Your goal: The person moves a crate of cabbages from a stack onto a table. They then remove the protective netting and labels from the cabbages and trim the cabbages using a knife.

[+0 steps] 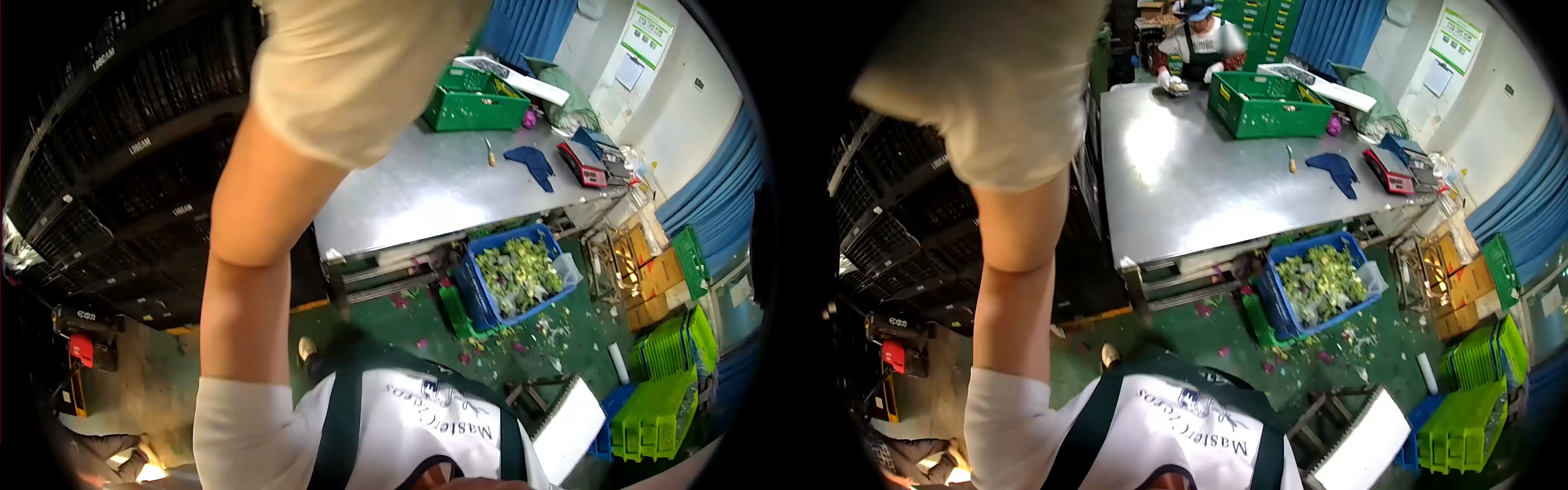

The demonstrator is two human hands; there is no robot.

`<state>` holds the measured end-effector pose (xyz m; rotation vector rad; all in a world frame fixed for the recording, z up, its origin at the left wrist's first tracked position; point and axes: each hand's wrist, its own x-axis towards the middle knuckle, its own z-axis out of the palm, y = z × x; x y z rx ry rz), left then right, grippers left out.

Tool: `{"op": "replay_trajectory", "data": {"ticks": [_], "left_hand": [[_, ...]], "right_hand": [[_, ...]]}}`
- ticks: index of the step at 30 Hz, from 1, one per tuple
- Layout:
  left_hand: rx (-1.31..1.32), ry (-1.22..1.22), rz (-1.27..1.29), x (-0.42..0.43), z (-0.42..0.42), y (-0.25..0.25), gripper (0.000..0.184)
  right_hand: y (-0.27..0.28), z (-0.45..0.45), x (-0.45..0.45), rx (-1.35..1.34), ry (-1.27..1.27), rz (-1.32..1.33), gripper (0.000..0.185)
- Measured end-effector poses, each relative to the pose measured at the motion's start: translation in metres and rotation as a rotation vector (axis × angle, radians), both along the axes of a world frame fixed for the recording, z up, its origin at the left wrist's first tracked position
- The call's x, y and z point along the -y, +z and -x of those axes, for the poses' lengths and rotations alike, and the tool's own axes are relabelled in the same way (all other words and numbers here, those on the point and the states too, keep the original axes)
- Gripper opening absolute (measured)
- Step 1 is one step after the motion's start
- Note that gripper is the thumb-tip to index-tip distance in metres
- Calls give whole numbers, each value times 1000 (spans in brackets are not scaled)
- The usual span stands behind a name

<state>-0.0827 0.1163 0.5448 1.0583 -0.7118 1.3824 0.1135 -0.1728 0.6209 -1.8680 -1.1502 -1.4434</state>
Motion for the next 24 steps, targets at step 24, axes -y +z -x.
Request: {"op": "replay_trajectory", "data": {"ticks": [24], "left_hand": [[-303, -450, 803, -31, -270, -360, 83]], "right_hand": [[-94, -186, -132, 71, 249, 364, 30]]}}
